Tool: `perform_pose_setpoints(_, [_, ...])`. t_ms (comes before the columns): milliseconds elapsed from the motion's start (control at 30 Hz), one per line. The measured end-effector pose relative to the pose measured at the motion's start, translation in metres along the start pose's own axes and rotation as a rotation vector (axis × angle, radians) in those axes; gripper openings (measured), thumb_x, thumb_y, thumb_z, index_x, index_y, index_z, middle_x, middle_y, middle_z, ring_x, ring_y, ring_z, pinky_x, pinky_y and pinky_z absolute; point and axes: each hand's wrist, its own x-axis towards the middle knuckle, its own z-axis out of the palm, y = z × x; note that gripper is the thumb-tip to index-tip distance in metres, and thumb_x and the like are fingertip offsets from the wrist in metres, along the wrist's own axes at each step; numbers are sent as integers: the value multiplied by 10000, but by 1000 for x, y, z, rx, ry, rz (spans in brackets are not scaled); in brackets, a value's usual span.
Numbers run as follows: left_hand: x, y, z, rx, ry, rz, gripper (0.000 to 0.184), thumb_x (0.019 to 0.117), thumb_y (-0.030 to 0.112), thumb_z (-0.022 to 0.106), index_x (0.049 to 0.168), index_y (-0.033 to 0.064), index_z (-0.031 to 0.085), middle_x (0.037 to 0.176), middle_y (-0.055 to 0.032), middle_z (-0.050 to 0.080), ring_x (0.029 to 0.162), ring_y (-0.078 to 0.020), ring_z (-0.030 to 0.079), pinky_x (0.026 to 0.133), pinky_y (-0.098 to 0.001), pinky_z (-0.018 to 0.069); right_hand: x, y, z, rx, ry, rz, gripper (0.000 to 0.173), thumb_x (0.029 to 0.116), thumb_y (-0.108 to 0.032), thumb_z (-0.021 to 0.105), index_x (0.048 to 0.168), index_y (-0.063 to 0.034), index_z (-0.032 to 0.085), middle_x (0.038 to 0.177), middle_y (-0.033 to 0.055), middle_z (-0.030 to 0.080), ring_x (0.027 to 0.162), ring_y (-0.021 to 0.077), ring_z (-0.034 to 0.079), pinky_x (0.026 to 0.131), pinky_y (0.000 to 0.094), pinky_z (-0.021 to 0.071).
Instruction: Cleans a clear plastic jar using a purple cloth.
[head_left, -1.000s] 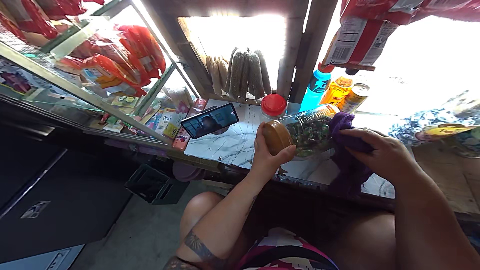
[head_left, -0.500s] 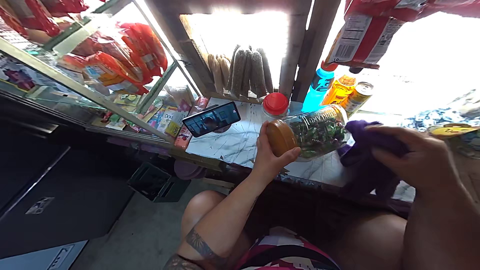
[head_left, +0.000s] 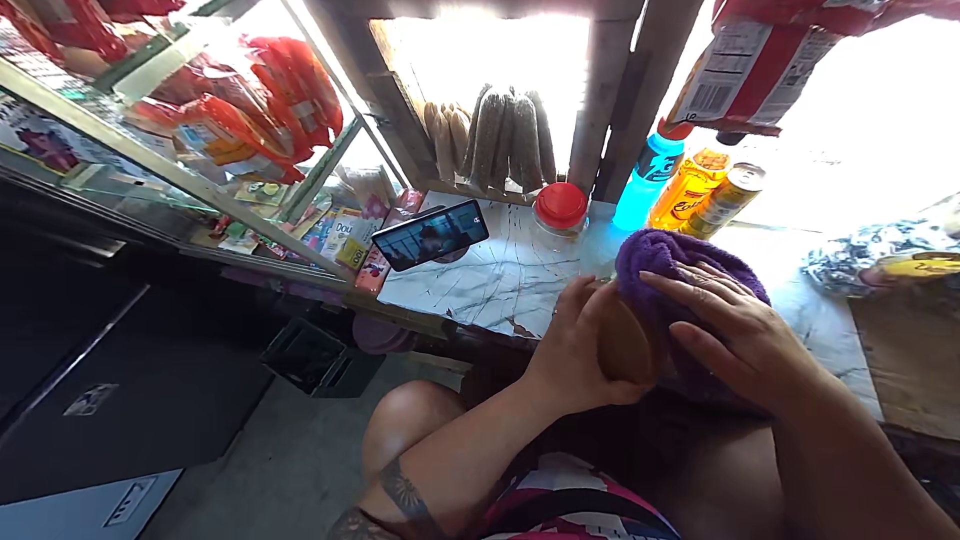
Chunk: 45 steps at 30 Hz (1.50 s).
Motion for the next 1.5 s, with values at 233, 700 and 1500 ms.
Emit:
perform_pose_setpoints(233, [-3, 0, 3, 12, -34, 23, 1096, 617, 486, 914, 1507, 94, 409, 1516, -295, 377, 1295, -373, 537, 994, -465, 532, 4, 20, -7, 48, -43, 226, 577, 1026, -594, 367, 1449, -270, 589, 1470, 13, 581, 1448, 213, 441, 1203, 526, 305])
perform_pose_setpoints(700, [-4, 1, 4, 39, -46, 39, 1130, 639, 496, 908, 1545, 113, 350, 1537, -293, 353, 1308, -377, 528, 981, -479, 538, -2, 22, -14, 50, -72, 356, 577, 1018, -538, 370, 1486, -247, 543, 1529, 74, 516, 1494, 291, 367, 1197, 598, 277])
perform_pose_setpoints(1500, [2, -2, -1, 17, 37, -49, 1284, 671, 529, 894, 1590, 0, 170, 1619, -307, 210, 1419, -339, 444, 1061, -427, 507, 8, 55, -20, 306, 30, 656, 526, 979, -375, 501, 1501, -308, 483, 1386, 86, 605, 1221, 221, 602, 965, 558, 484])
